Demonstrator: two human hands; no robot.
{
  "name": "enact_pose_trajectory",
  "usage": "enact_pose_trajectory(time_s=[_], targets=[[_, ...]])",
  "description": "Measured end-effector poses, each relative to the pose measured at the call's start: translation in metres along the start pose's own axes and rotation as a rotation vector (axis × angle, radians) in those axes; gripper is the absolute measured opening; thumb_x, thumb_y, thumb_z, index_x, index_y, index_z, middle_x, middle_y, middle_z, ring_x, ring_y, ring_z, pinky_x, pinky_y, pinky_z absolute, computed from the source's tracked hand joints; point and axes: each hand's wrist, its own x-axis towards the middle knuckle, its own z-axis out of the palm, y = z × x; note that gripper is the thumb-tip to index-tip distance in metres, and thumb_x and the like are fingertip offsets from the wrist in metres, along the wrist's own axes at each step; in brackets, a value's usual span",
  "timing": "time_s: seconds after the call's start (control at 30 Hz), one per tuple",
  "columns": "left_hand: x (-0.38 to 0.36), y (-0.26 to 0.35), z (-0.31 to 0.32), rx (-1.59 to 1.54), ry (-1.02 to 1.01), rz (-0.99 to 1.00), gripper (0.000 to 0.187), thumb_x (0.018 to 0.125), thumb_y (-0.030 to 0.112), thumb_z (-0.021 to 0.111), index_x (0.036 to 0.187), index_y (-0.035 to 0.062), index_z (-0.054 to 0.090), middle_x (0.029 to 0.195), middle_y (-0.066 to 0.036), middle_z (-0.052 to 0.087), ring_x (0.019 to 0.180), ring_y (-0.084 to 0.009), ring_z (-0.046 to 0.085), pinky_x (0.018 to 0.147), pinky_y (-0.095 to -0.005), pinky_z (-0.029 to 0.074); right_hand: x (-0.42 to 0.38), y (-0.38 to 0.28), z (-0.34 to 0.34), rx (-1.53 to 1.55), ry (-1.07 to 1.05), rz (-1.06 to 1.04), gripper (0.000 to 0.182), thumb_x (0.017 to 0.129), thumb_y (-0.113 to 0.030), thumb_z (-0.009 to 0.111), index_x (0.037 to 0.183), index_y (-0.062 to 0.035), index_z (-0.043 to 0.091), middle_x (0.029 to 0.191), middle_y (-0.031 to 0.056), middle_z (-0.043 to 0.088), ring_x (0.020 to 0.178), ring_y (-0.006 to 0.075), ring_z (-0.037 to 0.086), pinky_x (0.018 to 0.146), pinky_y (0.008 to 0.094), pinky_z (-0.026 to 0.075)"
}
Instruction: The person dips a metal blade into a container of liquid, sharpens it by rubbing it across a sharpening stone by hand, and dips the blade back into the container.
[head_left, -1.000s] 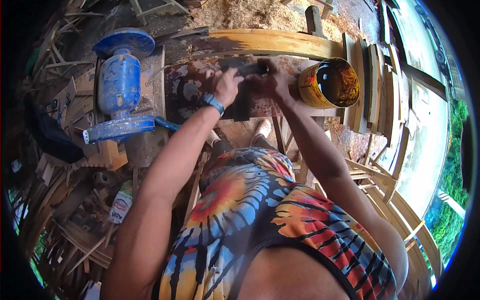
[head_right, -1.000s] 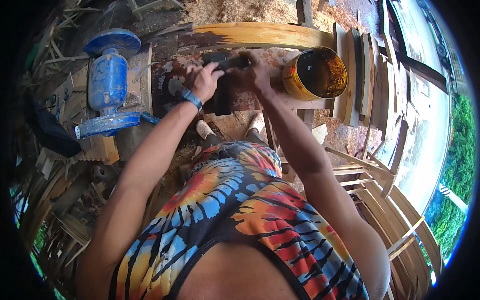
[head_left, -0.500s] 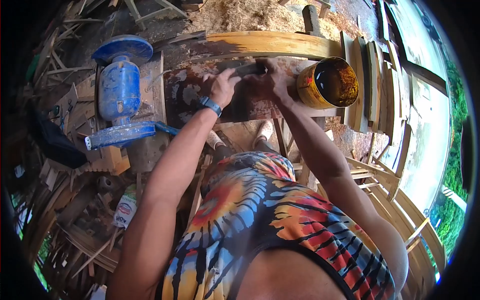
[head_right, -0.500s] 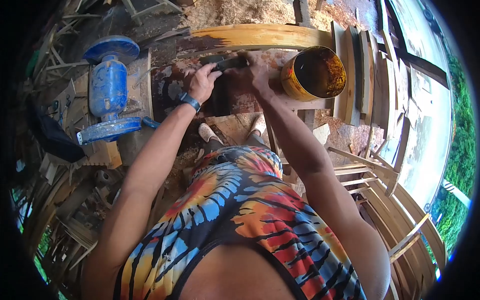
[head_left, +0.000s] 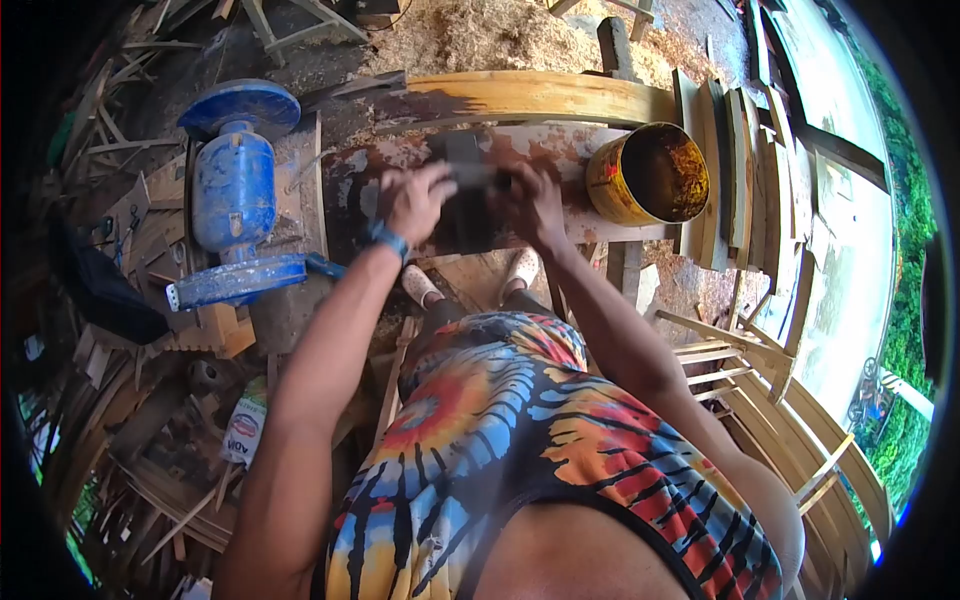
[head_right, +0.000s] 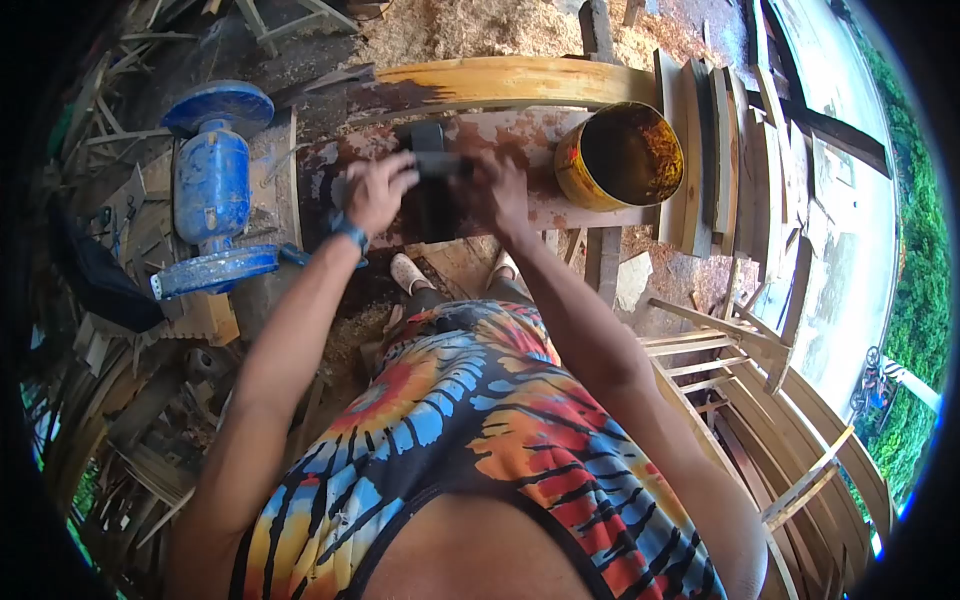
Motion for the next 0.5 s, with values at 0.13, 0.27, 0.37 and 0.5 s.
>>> enact_pose_trajectory(time_s=[0.13,0.27,0.37,0.5], targets=[[-0.048,0.005,0.012,-0.032,0.076,0.043,0.032,0.093,0.036,0.068,0.119,0.0192,0.075,0.107,-0.013,0.076,0.092,-0.0309,0.070,0.098,-0.0448,0.043,-0.050,0.000,-0.007,-0.113,-0.039,-0.065,0.038,0.085,-0.038,0.079,0.117,-0.0197,0.069,0.107,0.0058,0.074,0.098,0.0331,0.064,0.085,0.0484,0.049],[0.024,-0.023,0.001,-0.037,0.143,0.093,0.032,0.094,0.033,0.068,0.121,0.0170,0.074,0.100,-0.017,0.076,0.098,-0.0365,0.071,0.097,-0.0440,0.048,0.021,0.001,0.017,-0.044,0.036,-0.087,0.041,0.082,-0.040,0.082,0.115,-0.0194,0.069,0.099,0.0056,0.074,0.099,0.0327,0.065,0.084,0.0494,0.049],[0.042,-0.029,-0.009,-0.116,0.086,0.040,0.041,0.089,0.037,0.075,0.118,0.0092,0.074,0.104,-0.022,0.074,0.096,-0.0372,0.073,0.088,-0.0435,0.058,0.032,-0.004,0.023,-0.018,0.061,-0.070,0.044,0.081,-0.041,0.083,0.116,-0.0200,0.068,0.091,0.0063,0.074,0.099,0.0321,0.065,0.084,0.0486,0.049],[-0.039,-0.004,0.015,-0.123,0.179,-0.110,0.056,0.071,0.040,0.092,0.114,0.0078,0.076,0.101,-0.021,0.075,0.092,-0.0330,0.076,0.084,-0.0421,0.059,-0.044,-0.008,0.021,-0.078,-0.028,0.008,0.043,0.082,-0.044,0.082,0.116,-0.0206,0.068,0.085,0.0041,0.074,0.101,0.0287,0.063,0.090,0.0460,0.045]])
